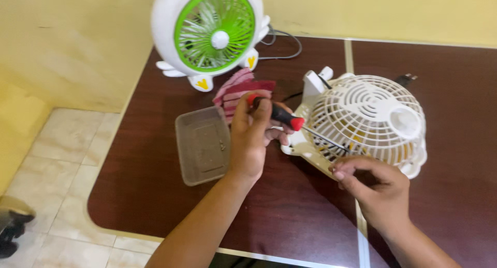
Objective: The person reassembles a small electric fan by attaching the front grille, securing the central cap, and then fastening the rear grille with screws using a screwdriver. The fan is placed upright on the table after assembly.
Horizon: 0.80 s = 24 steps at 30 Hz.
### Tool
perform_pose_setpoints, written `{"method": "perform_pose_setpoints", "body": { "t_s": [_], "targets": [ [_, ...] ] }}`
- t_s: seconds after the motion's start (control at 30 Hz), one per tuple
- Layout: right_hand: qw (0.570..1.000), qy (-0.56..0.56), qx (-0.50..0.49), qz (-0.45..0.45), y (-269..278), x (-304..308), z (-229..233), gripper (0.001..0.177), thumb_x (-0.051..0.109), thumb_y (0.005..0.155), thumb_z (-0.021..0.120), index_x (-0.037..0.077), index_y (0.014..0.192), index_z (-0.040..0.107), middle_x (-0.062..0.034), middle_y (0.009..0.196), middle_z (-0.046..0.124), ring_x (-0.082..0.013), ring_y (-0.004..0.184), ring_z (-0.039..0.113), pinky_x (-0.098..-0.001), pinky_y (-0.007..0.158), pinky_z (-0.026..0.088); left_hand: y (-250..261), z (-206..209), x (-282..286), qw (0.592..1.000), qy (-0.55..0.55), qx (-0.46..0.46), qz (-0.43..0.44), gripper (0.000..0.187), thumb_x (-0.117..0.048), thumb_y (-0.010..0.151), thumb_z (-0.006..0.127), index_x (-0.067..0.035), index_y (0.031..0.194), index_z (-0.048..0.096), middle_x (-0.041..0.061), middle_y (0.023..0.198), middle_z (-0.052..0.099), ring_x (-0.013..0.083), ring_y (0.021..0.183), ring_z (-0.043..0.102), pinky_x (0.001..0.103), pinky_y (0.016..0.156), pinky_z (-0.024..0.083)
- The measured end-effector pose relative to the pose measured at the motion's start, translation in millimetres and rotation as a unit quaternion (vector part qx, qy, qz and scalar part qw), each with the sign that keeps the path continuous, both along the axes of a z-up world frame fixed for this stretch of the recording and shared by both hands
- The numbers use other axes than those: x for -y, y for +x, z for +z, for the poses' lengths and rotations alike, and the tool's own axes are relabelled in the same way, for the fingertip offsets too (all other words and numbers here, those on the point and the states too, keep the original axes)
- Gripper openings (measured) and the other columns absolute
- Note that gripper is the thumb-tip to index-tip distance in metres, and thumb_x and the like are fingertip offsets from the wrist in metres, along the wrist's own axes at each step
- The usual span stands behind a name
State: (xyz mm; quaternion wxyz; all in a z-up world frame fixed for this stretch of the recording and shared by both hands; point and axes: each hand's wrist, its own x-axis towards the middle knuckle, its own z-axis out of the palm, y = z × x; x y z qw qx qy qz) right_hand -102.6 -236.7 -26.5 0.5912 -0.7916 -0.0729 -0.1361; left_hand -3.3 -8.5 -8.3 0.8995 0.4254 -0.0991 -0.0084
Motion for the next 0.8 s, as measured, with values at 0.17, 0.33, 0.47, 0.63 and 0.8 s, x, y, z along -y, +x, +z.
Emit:
{"method": "perform_pose_setpoints", "body": {
  "t_s": [0.17,0.33,0.47,0.63,0.8],
  "targets": [
    [0.992,0.113,-0.014,-0.051,-7,1,-3,0.013,-0.002,0.092,0.072,-0.003,0.105,0.071,-0.0102,0.095,0.072,-0.0105,0.077,0.066,-0.0237,0.066,0.056,-6,-15,0,0.999,-0.031,0.019,-0.011,0.025,-0.025,0.11,0.054,-0.006,0.125,0.049,0.016,0.103,0.07,0.0205,0.076,0.068,0.032,0.066,0.057],
    [0.991,0.109,-0.014,-0.073,-3,-1,-6,0.012,-0.003,0.092,0.072,-0.004,0.104,0.071,-0.0106,0.097,0.073,-0.01,0.077,0.065,-0.0237,0.064,0.055,-9,-20,-1,0.999,-0.025,0.025,-0.018,0.025,-0.025,0.11,0.053,-0.006,0.125,0.048,0.017,0.103,0.069,0.0209,0.077,0.068,0.034,0.069,0.058],
    [0.99,0.126,0.003,-0.056,-1,-2,-8,0.012,-0.003,0.093,0.071,-0.004,0.105,0.07,-0.0103,0.1,0.073,-0.0098,0.077,0.066,-0.0233,0.065,0.054,-8,-20,0,0.999,-0.025,0.04,-0.018,0.025,-0.025,0.11,0.052,-0.005,0.125,0.048,0.017,0.104,0.069,0.0216,0.077,0.068,0.035,0.07,0.058],
    [0.992,0.11,0.013,-0.068,-2,-3,-10,0.013,-0.004,0.092,0.071,-0.004,0.106,0.07,-0.0104,0.1,0.073,-0.0096,0.077,0.065,-0.0233,0.065,0.054,-9,-20,-2,0.998,-0.021,0.058,-0.013,0.025,-0.025,0.111,0.053,-0.005,0.126,0.047,0.017,0.104,0.068,0.0216,0.079,0.068,0.036,0.072,0.059],
    [0.993,0.093,0.028,-0.072,-2,-4,-12,0.013,-0.004,0.092,0.071,-0.004,0.104,0.069,-0.0108,0.102,0.074,-0.0092,0.079,0.065,-0.0233,0.068,0.055,-10,-19,0,0.998,-0.012,0.057,-0.009,0.028,-0.027,0.11,0.054,-0.005,0.126,0.046,0.017,0.104,0.069,0.021,0.077,0.067,0.036,0.071,0.059]
  ]
}}
